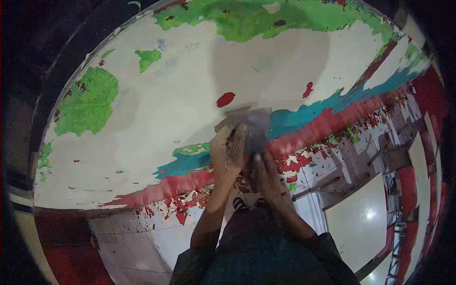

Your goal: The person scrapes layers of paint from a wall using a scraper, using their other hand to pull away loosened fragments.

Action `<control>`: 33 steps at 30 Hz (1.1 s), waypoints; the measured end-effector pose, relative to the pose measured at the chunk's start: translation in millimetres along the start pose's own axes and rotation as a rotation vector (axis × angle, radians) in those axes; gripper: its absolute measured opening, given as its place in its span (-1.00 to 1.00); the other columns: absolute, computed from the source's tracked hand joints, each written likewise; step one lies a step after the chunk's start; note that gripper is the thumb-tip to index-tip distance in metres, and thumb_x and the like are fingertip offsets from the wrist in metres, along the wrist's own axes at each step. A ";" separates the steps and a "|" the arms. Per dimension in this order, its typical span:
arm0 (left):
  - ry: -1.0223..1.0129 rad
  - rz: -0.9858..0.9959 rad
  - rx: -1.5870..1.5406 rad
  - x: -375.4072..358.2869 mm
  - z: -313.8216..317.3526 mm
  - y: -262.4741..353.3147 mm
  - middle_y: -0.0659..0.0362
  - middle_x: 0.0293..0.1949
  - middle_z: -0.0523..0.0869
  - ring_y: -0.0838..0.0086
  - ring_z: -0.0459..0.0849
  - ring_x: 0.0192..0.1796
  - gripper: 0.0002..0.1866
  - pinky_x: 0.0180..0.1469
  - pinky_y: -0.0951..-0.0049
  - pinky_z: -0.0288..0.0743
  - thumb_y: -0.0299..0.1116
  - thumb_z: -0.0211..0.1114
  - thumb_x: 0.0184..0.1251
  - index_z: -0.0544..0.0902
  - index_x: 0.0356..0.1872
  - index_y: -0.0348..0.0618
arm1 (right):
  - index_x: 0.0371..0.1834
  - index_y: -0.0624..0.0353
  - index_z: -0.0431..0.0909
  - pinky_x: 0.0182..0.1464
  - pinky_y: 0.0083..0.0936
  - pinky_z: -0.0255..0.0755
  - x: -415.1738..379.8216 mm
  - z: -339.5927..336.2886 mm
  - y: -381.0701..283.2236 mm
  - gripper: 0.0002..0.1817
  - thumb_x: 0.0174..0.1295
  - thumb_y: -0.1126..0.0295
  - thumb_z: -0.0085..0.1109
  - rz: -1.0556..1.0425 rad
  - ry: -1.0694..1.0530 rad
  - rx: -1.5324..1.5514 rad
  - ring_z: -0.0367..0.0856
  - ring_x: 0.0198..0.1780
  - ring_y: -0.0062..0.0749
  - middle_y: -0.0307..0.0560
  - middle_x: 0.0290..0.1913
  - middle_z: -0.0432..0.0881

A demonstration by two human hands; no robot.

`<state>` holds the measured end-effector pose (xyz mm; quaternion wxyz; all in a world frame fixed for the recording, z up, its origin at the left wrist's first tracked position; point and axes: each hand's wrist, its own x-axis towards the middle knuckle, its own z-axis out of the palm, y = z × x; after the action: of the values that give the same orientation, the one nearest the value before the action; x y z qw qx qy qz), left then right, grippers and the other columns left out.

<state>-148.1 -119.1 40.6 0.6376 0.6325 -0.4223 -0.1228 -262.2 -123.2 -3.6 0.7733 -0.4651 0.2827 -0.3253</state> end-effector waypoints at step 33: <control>0.208 -0.021 0.072 13.6 11.0 3.4 0.15 -0.64 0.49 0.59 0.39 -0.54 -0.75 -0.48 0.51 0.30 -0.31 0.05 0.26 0.52 -0.44 -0.33 | -0.03 0.33 0.23 -0.07 -0.37 0.27 56.1 -2.2 -32.1 -0.63 0.27 0.23 -0.20 -0.275 -0.016 -0.350 0.41 -0.15 -0.27 0.12 -0.19 0.44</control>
<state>-148.7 -135.6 47.2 0.6537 0.6686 -0.3512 -0.0478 -236.2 -178.8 16.9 0.6310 -0.6291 0.2627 -0.3702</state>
